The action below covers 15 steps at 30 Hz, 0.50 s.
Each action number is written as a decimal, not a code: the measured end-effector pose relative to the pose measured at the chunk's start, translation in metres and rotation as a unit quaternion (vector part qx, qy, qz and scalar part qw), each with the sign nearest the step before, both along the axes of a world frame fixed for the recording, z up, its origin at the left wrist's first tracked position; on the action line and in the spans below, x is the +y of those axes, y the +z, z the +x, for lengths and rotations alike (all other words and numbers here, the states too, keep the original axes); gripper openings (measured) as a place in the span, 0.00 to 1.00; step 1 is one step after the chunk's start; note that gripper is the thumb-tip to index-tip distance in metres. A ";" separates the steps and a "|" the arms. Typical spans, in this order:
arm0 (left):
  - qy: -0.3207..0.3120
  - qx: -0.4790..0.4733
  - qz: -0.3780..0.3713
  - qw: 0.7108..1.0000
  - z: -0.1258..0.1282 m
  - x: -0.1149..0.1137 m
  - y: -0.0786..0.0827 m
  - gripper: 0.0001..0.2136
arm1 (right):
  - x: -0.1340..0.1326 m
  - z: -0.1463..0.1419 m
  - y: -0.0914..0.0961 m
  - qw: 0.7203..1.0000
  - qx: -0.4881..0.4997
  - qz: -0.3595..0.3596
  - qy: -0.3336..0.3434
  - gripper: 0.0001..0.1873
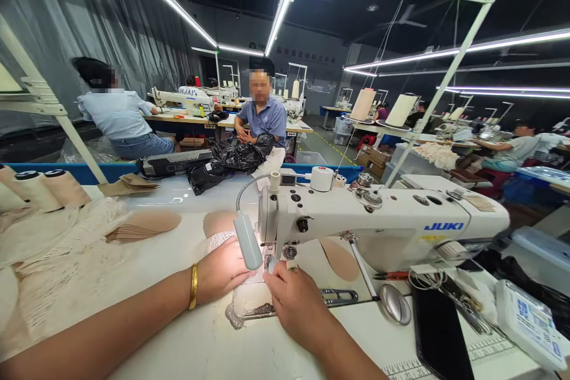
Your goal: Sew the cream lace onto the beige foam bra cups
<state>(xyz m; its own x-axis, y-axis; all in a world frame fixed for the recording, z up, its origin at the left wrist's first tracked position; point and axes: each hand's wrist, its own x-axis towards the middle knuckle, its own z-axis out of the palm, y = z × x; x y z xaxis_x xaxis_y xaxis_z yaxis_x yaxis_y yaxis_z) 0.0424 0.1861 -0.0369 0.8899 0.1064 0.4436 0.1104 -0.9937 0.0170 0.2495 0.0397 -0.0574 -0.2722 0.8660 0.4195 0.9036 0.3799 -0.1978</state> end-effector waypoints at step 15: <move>0.001 -0.094 -0.134 0.987 -0.051 -0.065 0.023 0.19 | -0.011 -0.047 0.018 0.811 0.541 -0.223 -0.002 0.27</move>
<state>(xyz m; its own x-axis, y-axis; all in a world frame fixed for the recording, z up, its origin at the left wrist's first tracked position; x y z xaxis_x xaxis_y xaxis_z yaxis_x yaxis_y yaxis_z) -0.0089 0.1212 -0.0137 0.7947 0.2437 0.5559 0.0821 -0.9506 0.2993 0.2026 0.0284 -0.0393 0.0492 0.9972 0.0564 0.1106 0.0507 -0.9926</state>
